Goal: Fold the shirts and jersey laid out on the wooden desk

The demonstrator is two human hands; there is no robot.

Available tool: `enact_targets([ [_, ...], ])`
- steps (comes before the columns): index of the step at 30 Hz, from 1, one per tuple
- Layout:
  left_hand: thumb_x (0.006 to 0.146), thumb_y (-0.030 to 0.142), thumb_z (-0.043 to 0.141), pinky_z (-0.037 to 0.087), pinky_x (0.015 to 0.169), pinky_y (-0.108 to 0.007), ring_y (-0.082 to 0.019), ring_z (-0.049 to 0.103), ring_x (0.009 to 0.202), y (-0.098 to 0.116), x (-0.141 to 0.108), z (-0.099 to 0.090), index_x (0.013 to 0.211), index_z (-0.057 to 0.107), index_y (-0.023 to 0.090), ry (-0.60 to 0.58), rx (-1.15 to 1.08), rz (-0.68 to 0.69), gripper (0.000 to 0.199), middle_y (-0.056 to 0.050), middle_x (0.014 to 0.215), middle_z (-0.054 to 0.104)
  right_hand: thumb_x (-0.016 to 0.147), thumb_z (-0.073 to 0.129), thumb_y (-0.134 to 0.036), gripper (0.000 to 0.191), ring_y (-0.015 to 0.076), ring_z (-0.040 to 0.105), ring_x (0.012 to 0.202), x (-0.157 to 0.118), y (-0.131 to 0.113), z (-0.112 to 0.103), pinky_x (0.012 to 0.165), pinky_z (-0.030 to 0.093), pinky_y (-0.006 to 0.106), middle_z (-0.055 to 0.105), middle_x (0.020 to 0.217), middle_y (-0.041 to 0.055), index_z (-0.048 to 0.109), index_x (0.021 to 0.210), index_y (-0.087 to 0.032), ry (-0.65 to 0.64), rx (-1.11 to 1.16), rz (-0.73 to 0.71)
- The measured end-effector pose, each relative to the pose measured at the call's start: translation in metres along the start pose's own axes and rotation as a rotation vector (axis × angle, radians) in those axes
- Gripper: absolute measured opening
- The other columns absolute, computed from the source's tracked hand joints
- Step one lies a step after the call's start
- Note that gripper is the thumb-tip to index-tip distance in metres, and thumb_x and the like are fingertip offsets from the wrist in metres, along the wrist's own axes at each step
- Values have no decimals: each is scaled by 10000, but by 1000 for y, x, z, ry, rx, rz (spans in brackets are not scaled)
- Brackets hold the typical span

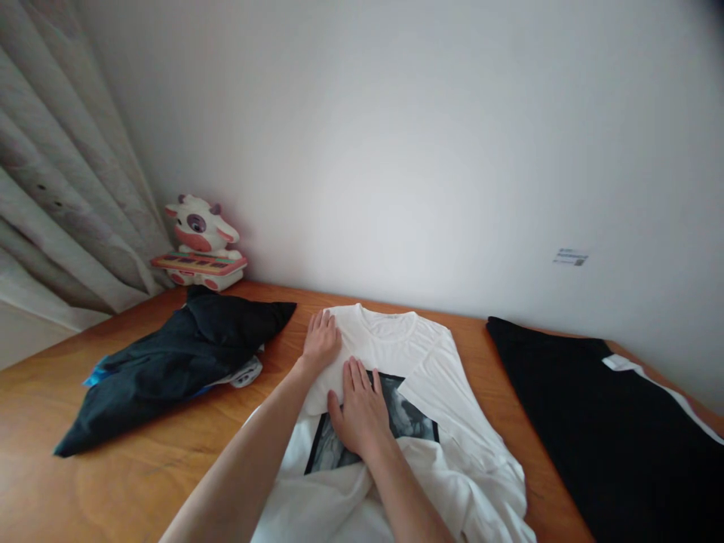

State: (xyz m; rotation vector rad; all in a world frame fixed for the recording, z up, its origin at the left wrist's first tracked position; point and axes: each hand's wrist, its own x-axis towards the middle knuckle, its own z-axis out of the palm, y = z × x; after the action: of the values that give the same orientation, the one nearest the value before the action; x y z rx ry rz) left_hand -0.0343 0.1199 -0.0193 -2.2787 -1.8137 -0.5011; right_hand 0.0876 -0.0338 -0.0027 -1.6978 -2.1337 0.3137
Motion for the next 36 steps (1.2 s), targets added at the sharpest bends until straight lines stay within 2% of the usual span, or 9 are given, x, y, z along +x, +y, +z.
enact_targets([
  [5,922,163,410,346,1153,-495,-324,476,1387,4,-20,-7,1279,610,69,-33,-13,115,419,-224,1386,605,947,379,-284,593,250,390,1458,9,13,6,1205,264,460,453,1544,179,416,1499,-69,171,211,69],
  [9,972,264,371,358,1142,-527,-352,449,1410,6,-42,-8,1379,552,88,-65,-17,118,479,-218,1493,515,958,254,-256,502,201,578,1295,21,36,8,1076,443,355,613,1392,178,513,1365,-116,426,608,265],
  [12,996,387,356,317,1175,-534,-368,393,1449,8,-52,-9,1452,488,68,-87,-16,106,571,-221,1543,449,954,277,-251,432,200,624,1220,23,42,8,1013,482,332,662,1303,178,540,1278,-140,510,667,279],
  [17,992,497,369,281,1193,-530,-369,346,1474,12,-53,-16,1478,449,45,-121,-21,80,669,-232,1568,401,887,417,-129,330,260,618,1133,14,26,6,979,471,407,685,1159,148,610,1153,-166,475,274,111],
  [20,984,546,374,252,1204,-516,-362,319,1489,12,-52,-20,1490,429,46,-161,-28,72,713,-230,1582,378,882,493,-120,319,280,605,1120,9,17,1,952,463,424,669,1176,134,621,1168,-181,385,93,108],
  [27,937,645,420,221,1213,-528,-369,293,1499,12,-52,-24,1507,384,43,-192,-44,76,830,-236,1598,345,899,458,-61,347,249,606,1110,8,20,1,939,439,377,681,1151,90,618,1170,-207,361,83,139],
  [30,945,552,466,277,1198,-492,-360,334,1480,13,-51,-29,1488,386,17,-105,-65,56,766,-251,1589,359,863,475,-35,367,245,608,1098,9,23,5,920,435,367,682,1144,79,611,1158,-205,400,102,143],
  [32,955,438,482,343,1164,-446,-333,436,1418,15,-50,-32,1423,473,45,-55,-92,57,611,-228,1528,466,852,487,-39,349,253,611,1082,10,24,6,909,436,373,683,1136,79,611,1134,-201,412,111,149],
  [36,991,297,393,382,1132,-421,-290,540,1322,20,-54,-29,1297,603,103,-86,-67,121,419,-174,1397,610,838,481,-31,359,259,616,1075,10,24,6,911,441,386,685,1131,87,611,1129,-197,417,125,162],
])
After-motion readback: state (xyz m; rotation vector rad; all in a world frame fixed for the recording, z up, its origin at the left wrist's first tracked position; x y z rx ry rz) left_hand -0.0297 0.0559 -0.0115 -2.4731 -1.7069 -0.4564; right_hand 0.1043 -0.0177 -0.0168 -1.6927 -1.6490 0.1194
